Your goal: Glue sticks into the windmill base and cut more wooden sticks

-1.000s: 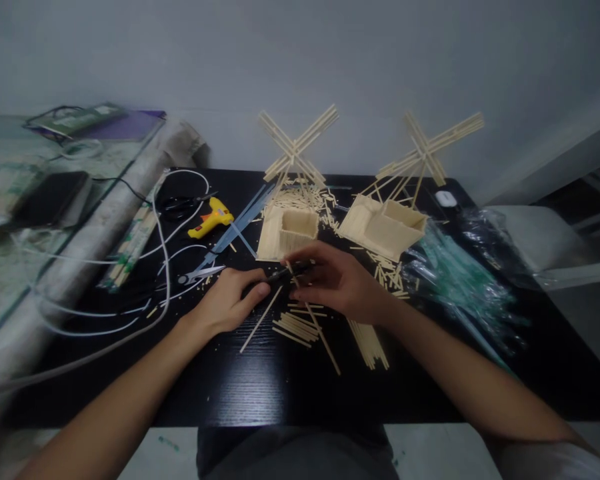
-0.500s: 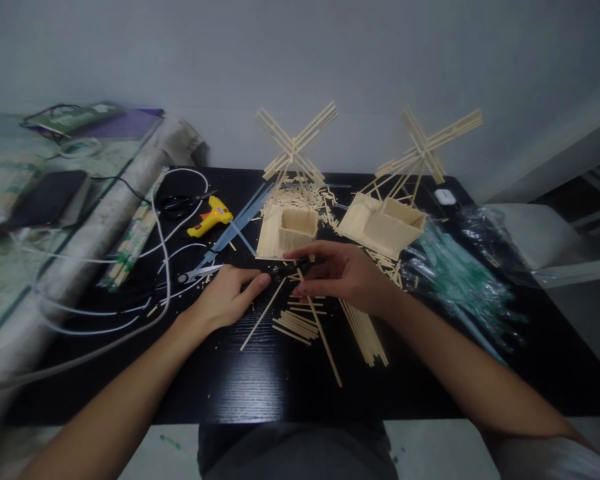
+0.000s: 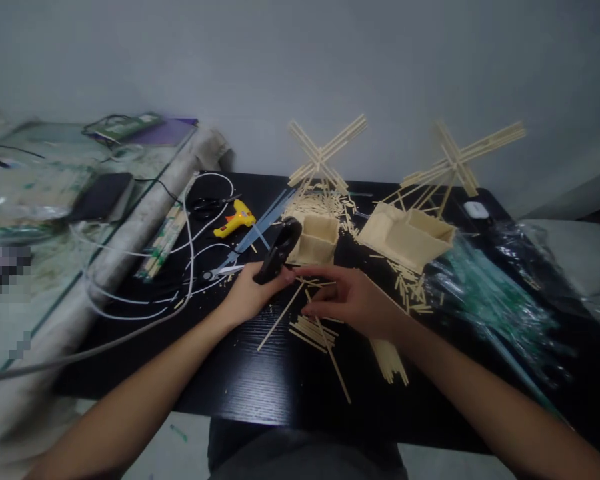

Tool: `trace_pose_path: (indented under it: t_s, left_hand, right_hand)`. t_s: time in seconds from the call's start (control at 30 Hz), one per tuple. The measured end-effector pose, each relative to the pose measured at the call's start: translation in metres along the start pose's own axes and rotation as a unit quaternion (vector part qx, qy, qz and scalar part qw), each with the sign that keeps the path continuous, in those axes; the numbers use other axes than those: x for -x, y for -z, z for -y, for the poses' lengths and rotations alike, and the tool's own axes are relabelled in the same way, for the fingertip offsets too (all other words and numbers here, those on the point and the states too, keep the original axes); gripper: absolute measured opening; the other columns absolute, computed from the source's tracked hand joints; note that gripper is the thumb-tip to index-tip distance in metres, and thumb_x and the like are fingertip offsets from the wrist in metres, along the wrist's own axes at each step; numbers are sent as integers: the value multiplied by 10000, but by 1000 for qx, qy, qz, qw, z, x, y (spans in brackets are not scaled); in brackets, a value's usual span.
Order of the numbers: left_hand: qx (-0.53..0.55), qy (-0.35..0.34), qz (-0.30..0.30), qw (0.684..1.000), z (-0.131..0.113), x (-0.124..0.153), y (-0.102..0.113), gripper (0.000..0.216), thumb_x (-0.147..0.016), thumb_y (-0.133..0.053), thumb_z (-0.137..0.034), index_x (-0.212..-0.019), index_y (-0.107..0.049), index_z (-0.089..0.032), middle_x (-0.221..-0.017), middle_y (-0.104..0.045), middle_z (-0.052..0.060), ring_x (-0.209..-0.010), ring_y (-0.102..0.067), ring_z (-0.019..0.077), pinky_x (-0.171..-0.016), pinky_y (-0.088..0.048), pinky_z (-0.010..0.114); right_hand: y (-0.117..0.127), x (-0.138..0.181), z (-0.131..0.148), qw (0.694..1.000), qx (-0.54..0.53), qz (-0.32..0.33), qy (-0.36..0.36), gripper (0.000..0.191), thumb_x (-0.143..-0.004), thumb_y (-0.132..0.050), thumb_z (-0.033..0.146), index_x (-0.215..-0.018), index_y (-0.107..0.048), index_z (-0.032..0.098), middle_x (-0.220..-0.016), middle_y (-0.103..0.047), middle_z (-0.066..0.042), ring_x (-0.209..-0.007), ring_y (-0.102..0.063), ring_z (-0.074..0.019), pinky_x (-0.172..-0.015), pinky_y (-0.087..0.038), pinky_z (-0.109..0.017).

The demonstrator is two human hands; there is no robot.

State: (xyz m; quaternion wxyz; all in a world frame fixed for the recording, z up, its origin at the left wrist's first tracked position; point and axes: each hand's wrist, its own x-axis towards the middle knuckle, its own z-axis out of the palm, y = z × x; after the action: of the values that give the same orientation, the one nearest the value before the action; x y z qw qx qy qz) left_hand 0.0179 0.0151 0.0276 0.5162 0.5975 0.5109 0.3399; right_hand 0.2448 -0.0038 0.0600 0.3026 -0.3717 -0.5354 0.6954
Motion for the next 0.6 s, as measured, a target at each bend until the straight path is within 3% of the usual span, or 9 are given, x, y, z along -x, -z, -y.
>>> trace_pose_path:
  t_s: [0.13,0.2,0.33,0.47,0.6]
  left_hand:
    - [31,10,2,999,-1,4,-10,414,-768,-764,-554,-863,-744,-151,-469,-439,-62,-462,-397,100,-457,-302,249]
    - [35,6,-6,999,0,4,-11,410,-766,-761,-563,-822,-738,-157,-496,-483,-41,-501,-448,117,-479,-337,255]
    - [-31,-31,-18,999,1,2,-6,366,-812,-725,-520,-786,-714,-155,-659,-624,2,-613,-530,130,-568,-413,259]
    - [-195,-92,-34,976,2,0,4,247,-878,-620,-364,-731,-645,-168,-614,-562,-31,-571,-469,106,-567,-357,241]
    - [-317,-79,5,945,0,-1,11,166,-819,-595,-276,-678,-600,-189,-574,-536,-25,-525,-453,117,-548,-299,263]
  right_hand:
    - [-4,-1,-6,1000,1,10,13,664,-773,-874,220,-1392,-640,276,-1318,-721,-56,-783,-761,-96,-748,-605,-220]
    - [-5,-1,-7,1000,3,12,14,669,-768,-877,228,-1391,-641,293,-1381,-687,-65,-775,-758,-100,-729,-611,-232]
    - [-3,-2,-8,1000,10,-23,-12,611,-746,-885,218,-1320,-674,244,-1128,-777,-48,-734,-747,-113,-698,-607,-240]
    - [4,-5,-9,994,-1,-107,-23,475,-622,-958,237,-1038,-736,181,-1014,-763,-25,-779,-744,-128,-764,-621,-273]
    - [8,-8,-6,994,-1,-107,-16,386,-632,-956,288,-927,-738,169,-874,-753,-4,-781,-732,-135,-802,-624,-311]
